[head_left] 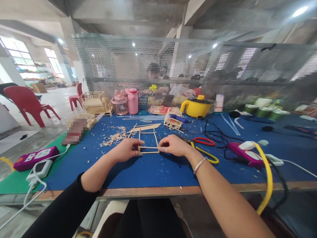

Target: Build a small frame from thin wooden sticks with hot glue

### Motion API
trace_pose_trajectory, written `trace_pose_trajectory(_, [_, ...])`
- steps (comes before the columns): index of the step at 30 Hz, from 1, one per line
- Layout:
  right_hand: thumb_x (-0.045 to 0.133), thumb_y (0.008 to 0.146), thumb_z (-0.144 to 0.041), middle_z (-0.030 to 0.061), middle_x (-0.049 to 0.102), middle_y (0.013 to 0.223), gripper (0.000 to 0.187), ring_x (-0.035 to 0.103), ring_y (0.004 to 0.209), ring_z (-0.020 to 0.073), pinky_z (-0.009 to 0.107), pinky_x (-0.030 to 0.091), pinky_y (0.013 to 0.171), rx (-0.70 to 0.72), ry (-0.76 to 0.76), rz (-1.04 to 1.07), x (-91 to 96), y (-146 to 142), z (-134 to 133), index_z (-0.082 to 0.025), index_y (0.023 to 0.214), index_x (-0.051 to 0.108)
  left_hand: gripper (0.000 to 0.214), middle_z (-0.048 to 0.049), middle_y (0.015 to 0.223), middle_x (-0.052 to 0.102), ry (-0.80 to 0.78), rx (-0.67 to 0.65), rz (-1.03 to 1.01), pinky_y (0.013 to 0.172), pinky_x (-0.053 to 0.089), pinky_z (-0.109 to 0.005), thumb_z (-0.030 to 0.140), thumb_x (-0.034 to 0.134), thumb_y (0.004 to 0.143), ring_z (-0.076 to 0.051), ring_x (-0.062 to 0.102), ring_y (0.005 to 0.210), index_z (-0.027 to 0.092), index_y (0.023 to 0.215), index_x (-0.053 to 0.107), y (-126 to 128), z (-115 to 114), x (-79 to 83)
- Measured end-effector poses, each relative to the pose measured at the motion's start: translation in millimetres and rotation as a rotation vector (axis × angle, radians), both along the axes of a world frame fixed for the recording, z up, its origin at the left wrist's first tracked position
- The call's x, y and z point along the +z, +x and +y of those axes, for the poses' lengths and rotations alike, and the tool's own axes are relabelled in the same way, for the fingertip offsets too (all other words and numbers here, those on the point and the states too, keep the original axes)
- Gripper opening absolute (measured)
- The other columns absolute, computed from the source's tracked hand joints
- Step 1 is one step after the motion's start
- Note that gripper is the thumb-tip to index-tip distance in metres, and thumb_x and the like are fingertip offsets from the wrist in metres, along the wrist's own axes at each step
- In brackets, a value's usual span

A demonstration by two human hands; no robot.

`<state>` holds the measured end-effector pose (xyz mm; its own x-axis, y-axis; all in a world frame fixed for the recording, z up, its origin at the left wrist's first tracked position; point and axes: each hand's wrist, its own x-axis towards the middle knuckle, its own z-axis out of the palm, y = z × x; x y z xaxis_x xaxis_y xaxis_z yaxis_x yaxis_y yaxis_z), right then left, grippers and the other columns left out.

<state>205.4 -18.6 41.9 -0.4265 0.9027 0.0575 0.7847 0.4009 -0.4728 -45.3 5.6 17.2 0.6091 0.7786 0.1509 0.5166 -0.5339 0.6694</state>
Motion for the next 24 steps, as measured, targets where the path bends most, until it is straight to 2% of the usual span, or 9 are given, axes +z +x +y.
trace_pose_trajectory(7, [0.058, 0.073, -0.034, 0.0030, 0.070, 0.072, 0.025, 0.058, 0.065, 0.0138, 0.023, 0.041, 0.061, 0.010, 0.003, 0.014, -0.4, -0.9, -0.5, -0.015, 0.081, 0.073, 0.033, -0.0055, 0.089, 0.070, 0.033, 0.013, -0.032, 0.076, 0.048, -0.030, 0.037, 0.063, 0.073, -0.018, 0.062, 0.079, 0.017, 0.098, 0.067, -7.7, 1.6, -0.2])
trace_pose_trajectory(11, [0.057, 0.073, -0.031, 0.0023, 0.069, 0.070, 0.022, 0.056, 0.063, 0.0136, 0.023, 0.039, 0.059, 0.010, 0.011, 0.024, -2.4, -1.9, 0.4, -0.016, 0.079, 0.072, 0.029, -0.0041, 0.080, 0.070, 0.026, -0.013, -0.009, 0.070, 0.047, -0.028, 0.038, 0.055, 0.078, -0.016, 0.061, 0.072, 0.017, 0.091, 0.068, -3.5, -1.7, 3.5])
trace_pose_trajectory(16, [0.057, 0.073, -0.027, 0.0012, 0.067, 0.067, 0.018, 0.054, 0.061, 0.0127, 0.023, 0.037, 0.058, 0.018, 0.032, 0.032, -4.3, -3.2, 1.1, -0.016, 0.076, 0.071, 0.026, -0.0026, 0.073, 0.068, 0.080, 0.016, 0.032, 0.066, 0.045, -0.026, 0.036, 0.052, 0.078, -0.015, 0.059, 0.066, 0.016, 0.084, 0.068, 1.6, -4.3, 4.2])
trace_pose_trajectory(19, [0.057, 0.073, -0.028, 0.0010, 0.067, 0.068, 0.018, 0.053, 0.061, 0.0124, 0.023, 0.036, 0.059, 0.028, 0.036, 0.031, -4.7, -2.6, 1.7, -0.017, 0.076, 0.070, 0.027, -0.0027, 0.073, 0.068, 0.050, 0.020, 0.030, 0.064, 0.044, -0.026, 0.037, 0.054, 0.078, -0.015, 0.058, 0.065, 0.015, 0.086, 0.068, 1.1, -3.7, 3.6])
trace_pose_trajectory(24, [0.056, 0.075, -0.031, 0.0007, 0.066, 0.069, 0.019, 0.053, 0.062, 0.0122, 0.023, 0.036, 0.060, 0.043, 0.047, 0.027, -5.0, -0.8, 2.4, -0.017, 0.078, 0.070, 0.028, -0.0039, 0.078, 0.071, -0.038, 0.000, 0.013, 0.071, 0.047, -0.028, 0.037, 0.060, 0.074, -0.017, 0.063, 0.073, 0.016, 0.091, 0.068, -2.0, -0.9, 1.3])
